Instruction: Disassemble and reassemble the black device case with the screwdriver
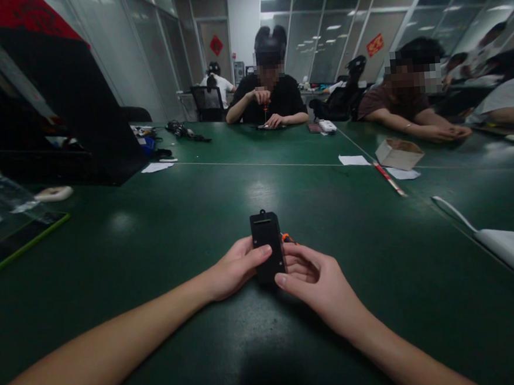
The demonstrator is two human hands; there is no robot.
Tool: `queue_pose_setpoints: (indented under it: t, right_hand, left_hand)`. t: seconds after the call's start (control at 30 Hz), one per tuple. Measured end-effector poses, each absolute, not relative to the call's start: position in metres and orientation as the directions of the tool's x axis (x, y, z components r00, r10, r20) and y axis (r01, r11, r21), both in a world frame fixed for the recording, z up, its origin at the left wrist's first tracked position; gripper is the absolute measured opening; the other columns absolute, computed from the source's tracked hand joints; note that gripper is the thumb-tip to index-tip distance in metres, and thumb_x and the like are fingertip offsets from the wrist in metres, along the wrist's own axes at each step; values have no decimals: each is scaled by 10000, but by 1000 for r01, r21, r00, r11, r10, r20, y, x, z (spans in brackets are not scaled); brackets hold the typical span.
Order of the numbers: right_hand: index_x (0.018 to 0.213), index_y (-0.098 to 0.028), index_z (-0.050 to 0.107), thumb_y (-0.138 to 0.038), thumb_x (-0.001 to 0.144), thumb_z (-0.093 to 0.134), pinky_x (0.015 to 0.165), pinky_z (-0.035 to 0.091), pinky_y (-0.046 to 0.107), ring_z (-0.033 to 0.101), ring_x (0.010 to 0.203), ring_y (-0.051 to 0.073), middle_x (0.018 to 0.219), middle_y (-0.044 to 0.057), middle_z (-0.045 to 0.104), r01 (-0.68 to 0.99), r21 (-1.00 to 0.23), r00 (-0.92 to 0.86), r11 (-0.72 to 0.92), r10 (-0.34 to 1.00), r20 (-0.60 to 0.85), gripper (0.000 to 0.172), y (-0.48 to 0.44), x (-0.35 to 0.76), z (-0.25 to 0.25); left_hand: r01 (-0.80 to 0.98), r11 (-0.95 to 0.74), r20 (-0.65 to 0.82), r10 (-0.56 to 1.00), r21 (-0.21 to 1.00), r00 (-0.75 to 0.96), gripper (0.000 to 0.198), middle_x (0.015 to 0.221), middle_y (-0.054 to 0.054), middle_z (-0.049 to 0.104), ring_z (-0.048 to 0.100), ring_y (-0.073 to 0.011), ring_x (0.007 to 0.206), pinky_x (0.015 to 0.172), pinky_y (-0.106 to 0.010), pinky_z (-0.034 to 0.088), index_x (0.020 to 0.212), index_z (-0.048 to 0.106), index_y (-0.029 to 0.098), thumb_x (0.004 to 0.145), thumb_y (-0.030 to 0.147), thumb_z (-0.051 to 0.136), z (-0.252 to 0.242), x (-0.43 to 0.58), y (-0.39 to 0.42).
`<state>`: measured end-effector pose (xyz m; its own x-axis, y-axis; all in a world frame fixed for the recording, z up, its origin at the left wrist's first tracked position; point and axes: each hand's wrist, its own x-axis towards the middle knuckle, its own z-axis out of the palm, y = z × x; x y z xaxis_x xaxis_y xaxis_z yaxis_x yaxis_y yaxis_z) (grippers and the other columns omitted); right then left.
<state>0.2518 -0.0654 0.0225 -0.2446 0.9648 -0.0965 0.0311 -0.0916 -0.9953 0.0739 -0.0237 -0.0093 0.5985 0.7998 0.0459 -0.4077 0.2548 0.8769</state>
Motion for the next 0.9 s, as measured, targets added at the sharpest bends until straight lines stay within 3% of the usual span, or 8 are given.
queue_pose_setpoints:
  t: [0.47, 0.6, 0.9]
  right_hand:
    - [1128, -184, 652, -307, 713, 808, 846, 568, 342, 711, 903, 209, 989, 60, 743, -32, -993, -281, -110, 955, -97, 460, -63, 251, 17]
    - [1121, -175, 675, -333, 701, 815, 863, 563, 384, 712, 900, 235, 969, 75, 746, -37, -992, -263, -120, 959, -106, 470, -63, 249, 17]
    - [1064, -169, 698, -305, 687, 824, 784, 567, 344, 706, 835, 218, 906, 53, 741, -18, -994, -263, -112, 959, -103, 420, -64, 245, 17]
  left_hand:
    - [-299, 65, 104, 851, 952, 515, 452, 1305, -145, 637, 593, -315, 1200, 1042, -435, 431, 1254, 613, 142, 862, 361, 667, -6, 74, -27]
    - [-256, 3, 126, 865, 967, 486, 446, 1241, -135, 675, 617, -305, 1163, 1004, -403, 464, 1219, 625, 134, 841, 361, 692, -3, 76, -28]
    - [-307, 106, 44, 894, 946, 446, 452, 1177, -136, 709, 647, -297, 1118, 996, -419, 476, 1150, 658, 137, 745, 296, 783, -6, 77, -28]
